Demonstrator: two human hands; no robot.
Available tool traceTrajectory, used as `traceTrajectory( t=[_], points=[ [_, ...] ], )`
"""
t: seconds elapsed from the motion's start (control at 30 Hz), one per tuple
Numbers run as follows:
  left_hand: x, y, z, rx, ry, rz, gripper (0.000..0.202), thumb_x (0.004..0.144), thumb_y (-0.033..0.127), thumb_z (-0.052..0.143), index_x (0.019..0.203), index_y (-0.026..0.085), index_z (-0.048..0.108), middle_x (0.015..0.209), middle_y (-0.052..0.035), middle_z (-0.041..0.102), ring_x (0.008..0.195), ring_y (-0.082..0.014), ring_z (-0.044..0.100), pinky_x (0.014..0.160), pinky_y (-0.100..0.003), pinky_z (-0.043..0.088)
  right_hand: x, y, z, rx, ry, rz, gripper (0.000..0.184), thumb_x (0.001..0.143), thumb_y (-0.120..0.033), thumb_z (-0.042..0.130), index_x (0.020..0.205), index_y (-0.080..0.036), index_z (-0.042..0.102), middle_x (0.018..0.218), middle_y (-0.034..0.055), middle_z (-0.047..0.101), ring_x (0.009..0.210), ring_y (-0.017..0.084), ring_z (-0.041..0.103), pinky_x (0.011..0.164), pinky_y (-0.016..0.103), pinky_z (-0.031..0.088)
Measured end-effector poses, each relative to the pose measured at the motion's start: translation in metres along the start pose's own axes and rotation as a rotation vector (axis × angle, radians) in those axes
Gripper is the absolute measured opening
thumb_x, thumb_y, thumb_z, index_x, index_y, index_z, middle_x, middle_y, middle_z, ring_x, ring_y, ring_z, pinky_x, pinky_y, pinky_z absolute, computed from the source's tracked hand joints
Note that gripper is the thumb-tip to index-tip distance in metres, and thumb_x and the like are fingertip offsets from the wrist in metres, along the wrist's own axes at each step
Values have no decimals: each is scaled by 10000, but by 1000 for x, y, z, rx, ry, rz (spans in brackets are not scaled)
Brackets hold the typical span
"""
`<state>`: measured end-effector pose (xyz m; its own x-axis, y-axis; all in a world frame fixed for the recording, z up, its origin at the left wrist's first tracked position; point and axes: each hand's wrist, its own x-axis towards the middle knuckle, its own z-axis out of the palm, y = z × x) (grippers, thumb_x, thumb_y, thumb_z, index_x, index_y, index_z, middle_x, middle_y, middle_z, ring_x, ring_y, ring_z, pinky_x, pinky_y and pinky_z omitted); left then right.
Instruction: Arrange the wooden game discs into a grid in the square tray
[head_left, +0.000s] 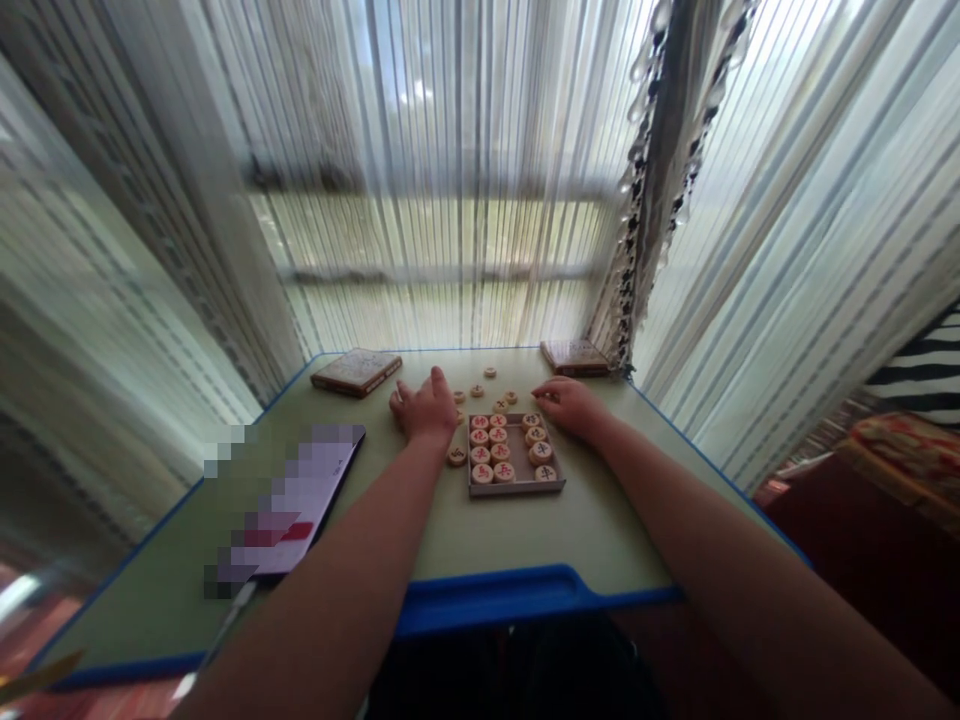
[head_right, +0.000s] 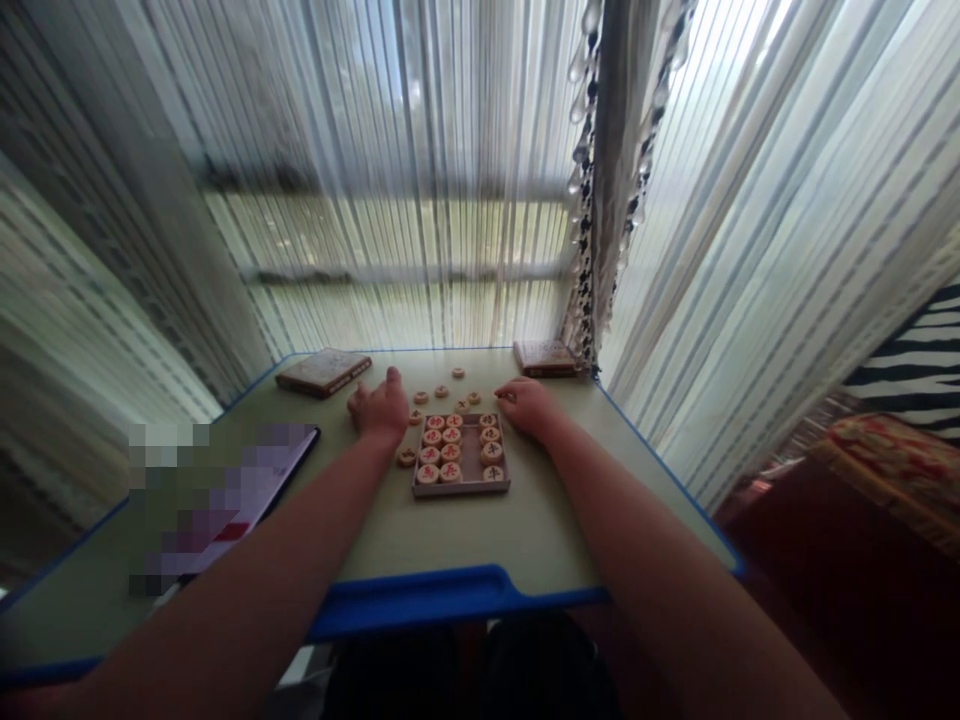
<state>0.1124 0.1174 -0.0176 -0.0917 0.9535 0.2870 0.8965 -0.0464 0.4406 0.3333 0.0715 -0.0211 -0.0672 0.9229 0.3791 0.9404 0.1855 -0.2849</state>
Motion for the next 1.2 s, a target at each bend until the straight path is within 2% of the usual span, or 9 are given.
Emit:
traceTrajectory(
  t=[0.1,0.3,0.47,0.63,0.77,0.83,0.9,0.97,1.2],
  points=[
    [2,-1,1,24,-7,12,475,883,328,150,1198,235,493,1194,-73,547,1250,-272,285,988,-486,211,-4,-2,-4,-26,-6,10,230,750,-166,495,868,-165,691,910,60,654,846,143,580,818,225,413],
    [5,-3,5,47,-14,31,494,880,342,143,1163,214,527,1190,-91,546,1239,-281,297,991,-468,208,-7,-8,-5,-76,3,47,333,749,-250,508,1046,-140,611,975,71,644,896,167,561,835,258,391],
    [4,-5,6,74,-62,84,437,870,341,218,1211,241,471,1204,-114,525,1212,-296,329,950,-495,241,-8,-8,-6,-150,-30,36,246,753,-315,512,876,-162,662,878,60,664,839,174,572,811,284,383],
    [6,-5,7,93,-64,85,430,868,354,229,1191,235,485,1169,-120,547,1190,-285,357,938,-479,258,-5,-3,-10,-97,39,44,229,729,-289,541,870,-158,666,877,61,669,838,172,573,820,285,381],
    [10,-4,9,77,-60,57,506,876,384,145,1081,192,567,1142,-124,565,1162,-265,398,943,-438,272,-6,-16,-31,104,113,46,292,730,-312,552,948,-141,645,874,58,668,780,146,576,746,254,414],
    [10,-4,8,56,-56,47,555,873,412,104,1071,183,569,1146,-131,559,1147,-261,418,934,-427,292,-15,-31,-48,220,81,47,351,716,-329,576,1014,-149,619,845,46,670,742,136,571,681,239,424],
    [8,-4,7,35,-56,30,593,868,432,68,1083,180,560,1158,-137,547,1124,-257,442,917,-419,317,-32,-48,-63,281,-37,-45,275,693,-321,605,919,-175,657,834,33,666,724,125,565,654,229,420],
    [7,-4,5,22,-55,6,622,864,439,43,1091,175,557,1168,-146,535,1102,-258,463,906,-419,333,-55,-62,-71,300,-38,-100,235,680,-315,618,879,-199,667,821,22,659,720,126,551,643,234,416],
    [7,-5,5,35,-77,78,592,864,423,87,1061,166,583,1133,-153,560,1105,-271,457,910,-433,329,-111,-57,-43,373,144,-86,184,701,-253,585,868,-192,628,794,20,620,726,131,519,616,239,417]
  ],
)
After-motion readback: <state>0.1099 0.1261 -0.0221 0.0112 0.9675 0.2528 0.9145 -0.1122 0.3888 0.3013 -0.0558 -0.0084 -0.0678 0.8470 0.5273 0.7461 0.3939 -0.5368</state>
